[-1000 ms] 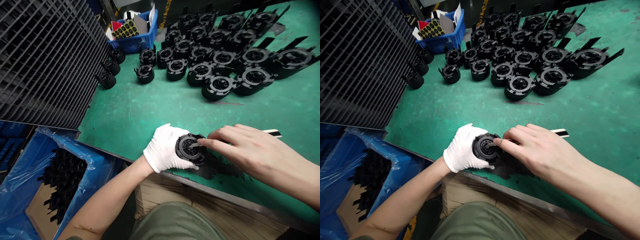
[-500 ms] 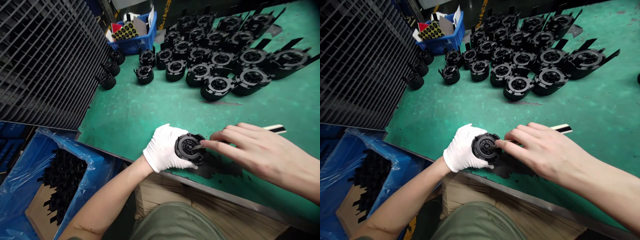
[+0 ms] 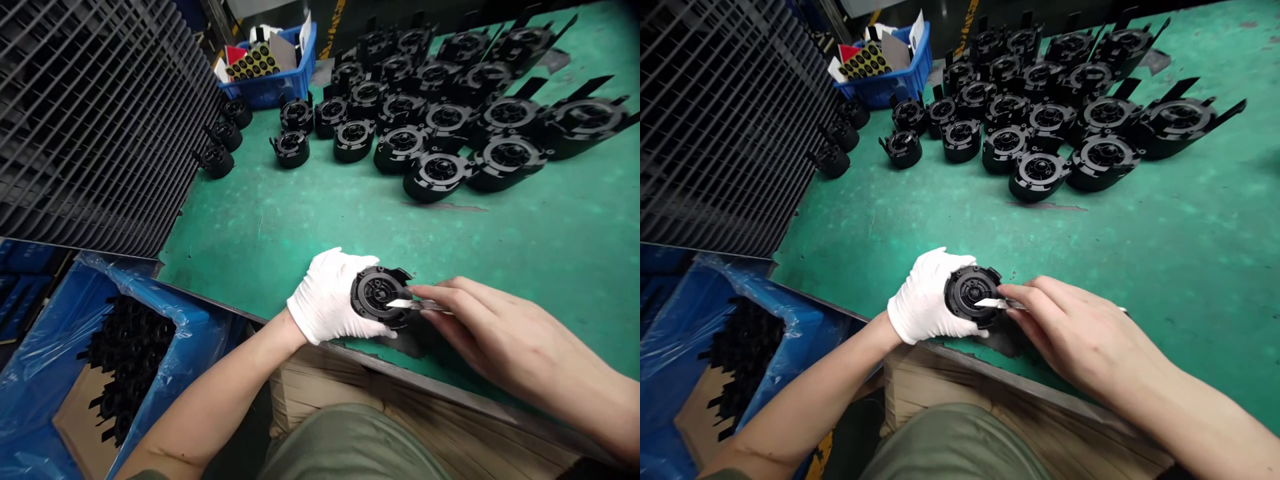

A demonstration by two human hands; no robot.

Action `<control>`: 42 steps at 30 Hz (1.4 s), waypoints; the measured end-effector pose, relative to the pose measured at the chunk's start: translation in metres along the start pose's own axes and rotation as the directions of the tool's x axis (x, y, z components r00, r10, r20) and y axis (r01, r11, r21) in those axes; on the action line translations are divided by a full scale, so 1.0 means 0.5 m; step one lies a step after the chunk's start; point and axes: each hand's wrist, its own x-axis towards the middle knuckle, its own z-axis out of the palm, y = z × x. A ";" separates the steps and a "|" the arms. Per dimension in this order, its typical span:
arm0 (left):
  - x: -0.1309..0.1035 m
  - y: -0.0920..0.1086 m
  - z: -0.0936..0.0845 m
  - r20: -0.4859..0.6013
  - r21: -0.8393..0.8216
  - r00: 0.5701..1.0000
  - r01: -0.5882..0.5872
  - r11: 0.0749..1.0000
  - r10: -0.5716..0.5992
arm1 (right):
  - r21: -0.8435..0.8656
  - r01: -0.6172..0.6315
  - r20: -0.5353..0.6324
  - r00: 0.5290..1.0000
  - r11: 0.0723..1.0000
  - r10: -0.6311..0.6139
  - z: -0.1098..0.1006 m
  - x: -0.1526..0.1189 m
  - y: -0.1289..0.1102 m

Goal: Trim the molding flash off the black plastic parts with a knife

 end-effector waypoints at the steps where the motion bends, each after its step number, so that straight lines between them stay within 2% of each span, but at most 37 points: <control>1: -0.002 0.000 0.003 -0.030 0.007 1.000 0.005 1.000 -0.005 | 0.034 -0.045 0.005 0.999 0.998 0.045 0.002 -0.009 -0.003; 5: -0.016 0.018 0.028 -0.167 -0.008 0.983 0.080 0.997 -0.080 | 0.082 -0.212 0.011 0.977 0.974 0.212 -0.004 -0.047 -0.014; 8: -0.026 0.043 0.056 -0.294 -0.009 0.948 0.125 0.992 -0.122 | 0.048 -0.252 0.003 0.968 0.967 0.252 -0.010 -0.072 -0.017; 10: -0.032 0.052 0.070 -0.328 0.023 0.941 0.095 0.995 -0.082 | 0.019 -0.249 0.004 0.968 0.968 0.249 -0.014 -0.084 -0.014; 13: -0.037 0.049 0.073 -0.280 0.060 0.959 -0.020 0.998 0.036 | -0.022 -0.219 0.008 0.976 0.976 0.219 -0.018 -0.098 -0.004; 17: -0.037 0.027 0.056 -0.188 0.040 0.973 -0.131 0.991 0.136 | -0.039 -0.160 0.030 0.986 0.986 0.162 -0.021 -0.112 0.006; 23: -0.013 0.018 0.057 -0.117 0.038 0.990 -0.072 0.997 0.076 | -0.085 -0.113 0.008 0.993 0.990 0.114 -0.013 -0.109 0.001; 26: -0.004 0.019 0.058 -0.089 0.018 0.991 -0.099 0.995 0.100 | -0.099 -0.072 0.002 0.997 0.992 0.073 -0.014 -0.093 -0.001; 32: -0.005 0.019 0.057 -0.105 0.020 0.987 -0.119 0.993 0.121 | -0.186 0.009 0.018 1.000 0.982 -0.005 -0.028 -0.071 0.005; 37: -0.006 0.022 0.057 -0.111 0.027 0.986 -0.126 0.992 0.128 | -0.197 0.026 0.077 0.997 0.980 -0.011 -0.040 -0.063 0.007; 42: -0.004 0.024 0.053 -0.124 0.020 0.983 -0.133 0.991 0.135 | -0.202 0.049 0.072 0.997 0.978 -0.035 -0.046 -0.061 0.005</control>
